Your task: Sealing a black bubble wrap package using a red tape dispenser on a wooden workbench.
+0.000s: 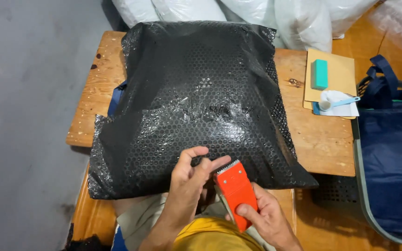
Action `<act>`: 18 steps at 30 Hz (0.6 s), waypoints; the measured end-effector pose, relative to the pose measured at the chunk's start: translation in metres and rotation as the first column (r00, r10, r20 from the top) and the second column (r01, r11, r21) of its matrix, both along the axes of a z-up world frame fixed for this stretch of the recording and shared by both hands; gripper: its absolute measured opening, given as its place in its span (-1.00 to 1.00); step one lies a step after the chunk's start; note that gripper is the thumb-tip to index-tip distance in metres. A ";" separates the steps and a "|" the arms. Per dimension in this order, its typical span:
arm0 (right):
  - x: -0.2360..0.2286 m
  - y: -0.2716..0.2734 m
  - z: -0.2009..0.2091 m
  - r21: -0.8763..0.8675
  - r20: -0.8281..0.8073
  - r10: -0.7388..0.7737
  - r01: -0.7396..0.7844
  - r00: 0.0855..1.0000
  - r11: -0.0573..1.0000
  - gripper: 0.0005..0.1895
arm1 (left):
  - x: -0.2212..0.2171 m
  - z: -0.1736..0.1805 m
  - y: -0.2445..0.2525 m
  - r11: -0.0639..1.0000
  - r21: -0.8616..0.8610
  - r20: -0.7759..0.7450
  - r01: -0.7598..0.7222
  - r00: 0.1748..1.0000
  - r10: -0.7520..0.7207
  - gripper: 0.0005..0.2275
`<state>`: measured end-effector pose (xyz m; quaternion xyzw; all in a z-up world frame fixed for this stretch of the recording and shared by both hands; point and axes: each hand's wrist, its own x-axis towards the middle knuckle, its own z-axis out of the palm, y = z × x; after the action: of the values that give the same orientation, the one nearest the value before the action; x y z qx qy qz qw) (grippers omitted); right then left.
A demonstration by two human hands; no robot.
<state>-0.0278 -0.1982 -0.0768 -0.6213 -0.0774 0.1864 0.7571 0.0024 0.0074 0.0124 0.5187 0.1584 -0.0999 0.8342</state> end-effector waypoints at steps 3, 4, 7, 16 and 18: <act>-0.005 0.001 -0.003 -0.030 -0.038 0.034 -0.035 0.999 0.999 -0.70 | 0.005 0.018 -0.003 0.995 -0.063 -0.253 -0.078 0.966 0.059 -0.66; -0.006 0.000 -0.005 -0.094 -0.005 0.034 -0.035 0.999 0.995 -0.72 | 0.006 0.018 -0.003 0.997 -0.022 -0.241 -0.068 0.969 0.060 -0.49; -0.007 0.002 -0.003 -0.200 0.040 0.044 -0.036 0.998 0.979 -0.77 | 0.005 0.013 0.001 0.998 0.053 -0.196 -0.020 0.980 0.030 -0.29; -0.009 0.012 0.006 -0.292 -0.099 -0.045 0.015 0.994 0.956 -0.48 | 0.008 0.004 0.003 0.995 0.102 -0.171 -0.007 0.985 0.025 -0.27; -0.011 0.013 0.004 -0.392 -0.129 -0.070 0.014 0.989 0.920 -0.39 | 0.007 -0.004 0.003 0.994 0.102 -0.139 -0.035 0.989 0.049 -0.27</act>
<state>-0.0384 -0.1847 -0.0724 -0.7463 0.0282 0.2251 0.6258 0.0090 0.0106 0.0081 0.5475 0.2328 -0.1109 0.7961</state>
